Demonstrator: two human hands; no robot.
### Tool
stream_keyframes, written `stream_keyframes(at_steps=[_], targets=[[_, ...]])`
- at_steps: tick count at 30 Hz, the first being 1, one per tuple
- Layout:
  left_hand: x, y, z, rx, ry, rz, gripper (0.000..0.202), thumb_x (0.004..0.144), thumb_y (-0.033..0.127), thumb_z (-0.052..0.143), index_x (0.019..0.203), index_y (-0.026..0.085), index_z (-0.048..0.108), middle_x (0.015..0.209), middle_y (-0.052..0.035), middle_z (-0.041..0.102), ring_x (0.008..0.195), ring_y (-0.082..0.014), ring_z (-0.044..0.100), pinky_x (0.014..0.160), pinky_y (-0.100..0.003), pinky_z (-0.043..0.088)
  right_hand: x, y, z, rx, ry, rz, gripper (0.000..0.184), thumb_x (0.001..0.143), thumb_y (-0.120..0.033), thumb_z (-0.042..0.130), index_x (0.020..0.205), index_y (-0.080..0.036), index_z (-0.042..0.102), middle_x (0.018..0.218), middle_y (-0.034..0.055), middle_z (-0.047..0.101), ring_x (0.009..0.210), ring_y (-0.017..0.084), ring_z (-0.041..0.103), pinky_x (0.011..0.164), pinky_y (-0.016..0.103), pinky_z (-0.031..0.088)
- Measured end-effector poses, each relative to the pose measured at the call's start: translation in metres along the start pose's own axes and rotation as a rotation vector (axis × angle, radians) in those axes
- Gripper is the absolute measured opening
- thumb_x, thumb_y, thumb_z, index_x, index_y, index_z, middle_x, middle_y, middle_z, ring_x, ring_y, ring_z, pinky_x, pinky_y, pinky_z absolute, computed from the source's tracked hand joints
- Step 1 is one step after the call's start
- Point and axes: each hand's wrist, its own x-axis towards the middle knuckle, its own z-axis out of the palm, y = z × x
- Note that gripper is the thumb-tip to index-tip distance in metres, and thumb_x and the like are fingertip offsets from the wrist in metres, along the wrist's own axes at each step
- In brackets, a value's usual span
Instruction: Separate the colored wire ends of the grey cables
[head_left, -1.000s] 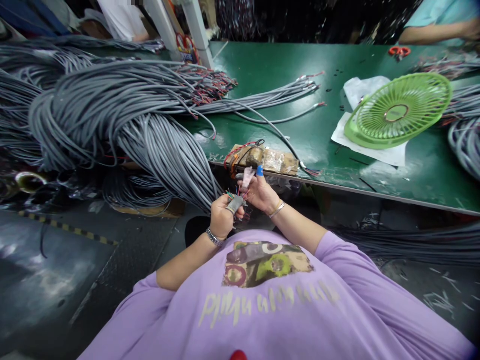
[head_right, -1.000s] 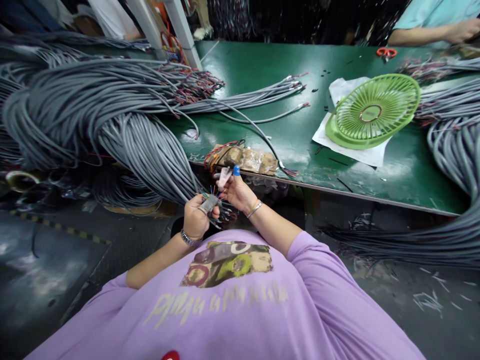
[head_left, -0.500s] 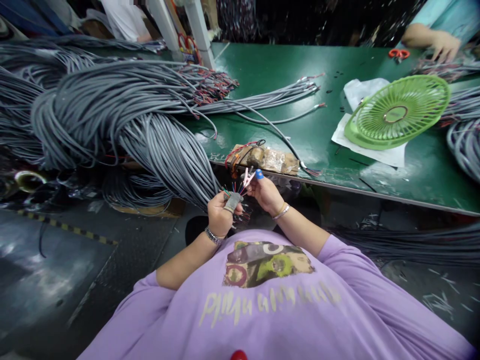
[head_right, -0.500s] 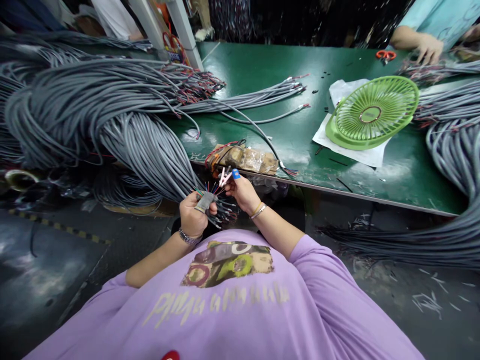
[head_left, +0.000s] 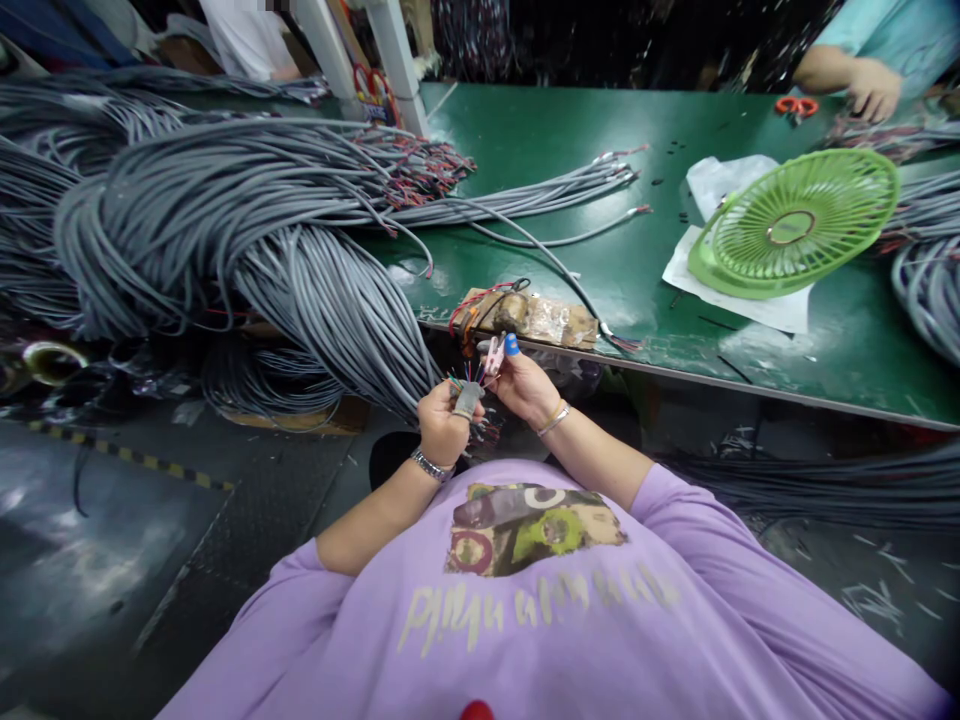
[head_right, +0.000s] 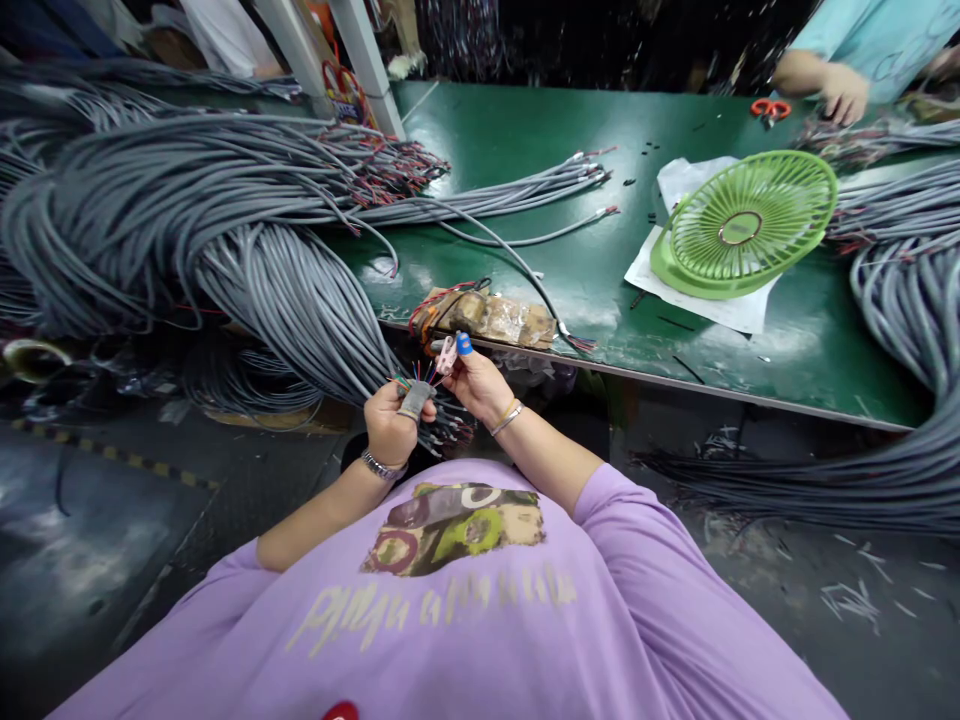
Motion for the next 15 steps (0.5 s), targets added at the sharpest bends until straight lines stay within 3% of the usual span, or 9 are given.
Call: stream_keyframes(at_steps=[5,10,15], targets=[[-0.0002,0.001,0.0015,0.021,-0.007,0.0,0.019,0.075,0.036,0.069,0.074,0.017,0.067,0.052,0.0029,0.062,0.044,-0.0092,0.058,0.046,-0.019,0.049,-0.0021,0.0006,0.0009,0.02,-0.006,0.018,0.036,0.085,-0.053,0.064,0.082,-0.017,0.066,0.07,-0.0009,0.065,0.059,0.009,0.052,0.054,0.021,0.04],[-0.0042,0.0013,-0.0017,-0.005,0.004,0.002,0.02,0.075,0.036,0.07,0.072,0.017,0.066,0.052,0.0024,0.063,0.043,-0.009,0.057,0.046,-0.019,0.048,-0.0057,-0.0004,-0.0047,0.008,-0.07,0.066,0.045,0.086,-0.063,0.056,0.08,-0.018,0.063,0.067,-0.0024,0.061,0.055,0.008,0.046,0.054,0.02,0.04],[-0.0093,0.0042,-0.0054,-0.1,0.014,-0.047,0.023,0.074,0.039,0.071,0.071,0.017,0.065,0.051,0.0025,0.062,0.041,-0.0083,0.055,0.042,-0.018,0.045,-0.0068,-0.005,-0.008,-0.05,-0.128,0.126,0.051,0.086,-0.067,0.051,0.084,-0.018,0.065,0.074,-0.0002,0.065,0.056,0.008,0.05,0.054,0.021,0.042]])
